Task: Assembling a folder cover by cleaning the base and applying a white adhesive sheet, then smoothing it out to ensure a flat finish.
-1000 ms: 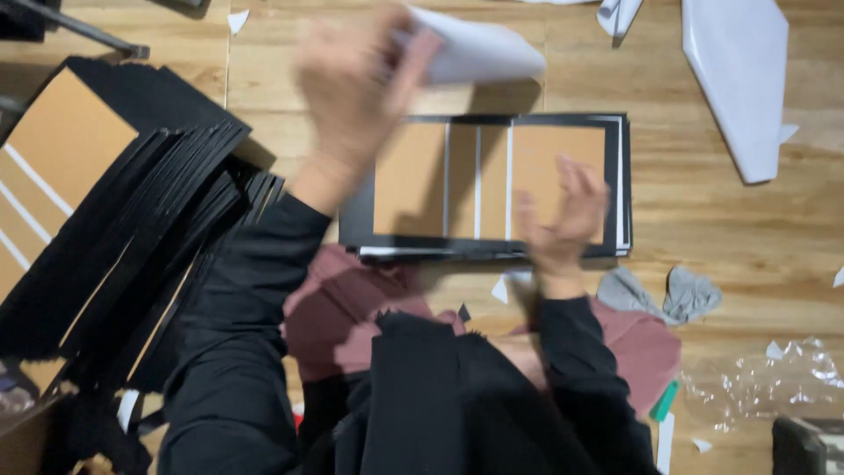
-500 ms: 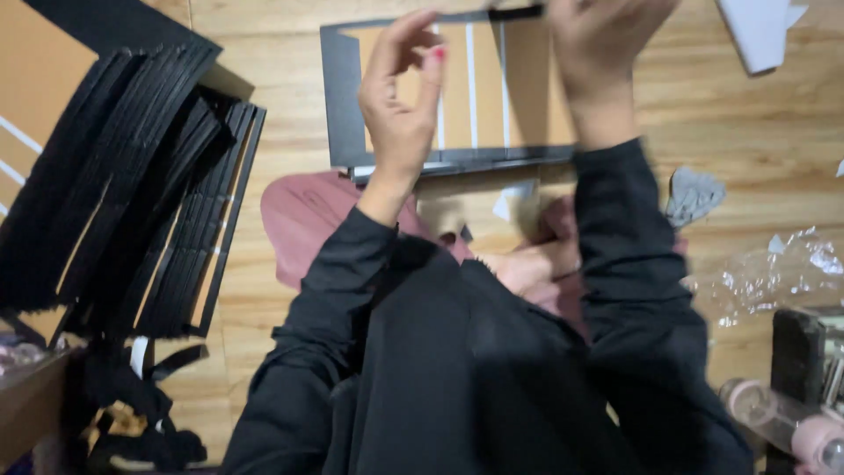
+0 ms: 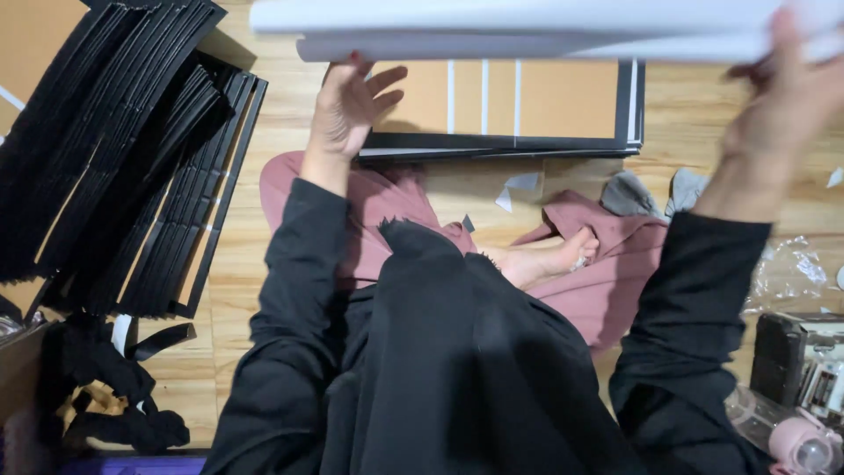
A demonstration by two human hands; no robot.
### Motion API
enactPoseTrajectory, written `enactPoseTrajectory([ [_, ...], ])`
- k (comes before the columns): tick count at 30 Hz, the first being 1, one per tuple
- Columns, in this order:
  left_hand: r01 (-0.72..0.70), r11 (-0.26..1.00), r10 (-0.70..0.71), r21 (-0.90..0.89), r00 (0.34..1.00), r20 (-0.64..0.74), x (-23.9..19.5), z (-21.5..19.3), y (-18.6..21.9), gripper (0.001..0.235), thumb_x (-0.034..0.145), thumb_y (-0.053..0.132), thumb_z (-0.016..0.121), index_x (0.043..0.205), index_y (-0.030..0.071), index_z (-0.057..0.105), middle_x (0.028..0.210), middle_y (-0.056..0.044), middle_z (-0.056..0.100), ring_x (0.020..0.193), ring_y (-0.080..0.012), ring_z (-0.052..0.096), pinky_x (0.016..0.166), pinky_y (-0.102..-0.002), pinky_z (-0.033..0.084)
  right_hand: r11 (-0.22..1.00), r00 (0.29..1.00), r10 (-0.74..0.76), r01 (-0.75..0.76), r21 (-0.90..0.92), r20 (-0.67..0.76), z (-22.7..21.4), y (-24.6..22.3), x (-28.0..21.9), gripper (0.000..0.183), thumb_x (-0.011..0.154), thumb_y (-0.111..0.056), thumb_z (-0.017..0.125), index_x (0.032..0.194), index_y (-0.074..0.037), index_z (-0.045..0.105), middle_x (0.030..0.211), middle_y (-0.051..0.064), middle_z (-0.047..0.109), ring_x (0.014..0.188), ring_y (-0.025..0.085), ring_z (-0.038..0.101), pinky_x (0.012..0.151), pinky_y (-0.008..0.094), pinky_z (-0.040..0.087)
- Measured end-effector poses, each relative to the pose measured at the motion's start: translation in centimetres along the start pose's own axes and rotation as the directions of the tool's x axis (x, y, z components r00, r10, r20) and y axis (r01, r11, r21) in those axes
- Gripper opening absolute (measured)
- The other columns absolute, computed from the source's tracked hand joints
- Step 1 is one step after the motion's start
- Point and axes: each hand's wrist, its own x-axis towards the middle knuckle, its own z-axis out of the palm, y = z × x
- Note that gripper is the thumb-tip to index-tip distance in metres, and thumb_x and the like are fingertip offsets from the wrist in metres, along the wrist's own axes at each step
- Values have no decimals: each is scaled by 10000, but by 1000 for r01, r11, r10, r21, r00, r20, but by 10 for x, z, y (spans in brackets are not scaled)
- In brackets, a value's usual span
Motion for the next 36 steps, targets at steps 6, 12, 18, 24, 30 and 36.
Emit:
enactPoseTrajectory([
  [6, 23, 919, -12, 394, 999, -31, -17, -33, 8, 739, 778, 585, 607, 1342, 189, 338, 1212, -134, 483, 1079, -312, 511, 912, -455, 491, 982, 921, 181, -189, -12, 345, -5, 80, -34, 674, 750, 66, 613, 1334, -163, 366, 1174, 72, 566, 777, 112, 567, 536, 208, 504],
  [12, 206, 652, 163, 729, 902, -400, -10, -60, -4, 153, 881, 156, 463, 947, 217, 586, 794, 42, 532, 632, -41, 501, 473, -179, 439, 945, 873, 182, -27, -326, 453, -5, 102, -37, 633, 672, 52, 582, 1251, -154, 432, 1035, 136, 482, 680, 137, 539, 453, 197, 444],
  [18, 220, 171, 342, 960, 901, -268, 11, -38, 16, 210, 606, 83, 504, 751, 177, 625, 750, 39, 632, 717, -80, 559, 615, -205, 415, 833, 792, 114, 253, -492, 599, 0, 87, -21, 441, 732, -67, 752, 1121, -92, 547, 1005, 51, 523, 813, 113, 442, 685, 221, 362],
  [24, 627, 3, 145, 779, 770, -621, 33, -37, 20, 397, 816, 475, 408, 619, 165, 257, 643, 13, 301, 625, -146, 271, 567, -310, 202, 825, 752, 228, 187, -533, 618, 5, 104, 4, 432, 763, -131, 769, 1153, -74, 593, 944, 0, 513, 736, 84, 379, 646, 211, 315],
  [30, 338, -252, 476, 907, 859, -188, 41, -35, 10, 423, 754, 320, 778, 967, 140, 460, 745, 1, 503, 692, -172, 539, 555, -345, 393, 551, 830, -110, 509, -661, 547, 24, 120, 14, 223, 811, -175, 817, 949, -113, 653, 910, 56, 506, 660, 188, 487, 603, 334, 415],
  [36, 161, -142, 445, 977, 892, -82, 60, -69, 3, 576, 734, 217, 781, 1177, 96, 432, 1059, -64, 500, 931, -182, 535, 658, -298, 455, 792, 729, 141, 323, -518, 670, 35, 84, -3, 579, 812, -55, 699, 1277, -81, 355, 1218, 139, 332, 1105, 277, 374, 785, 354, 354],
])
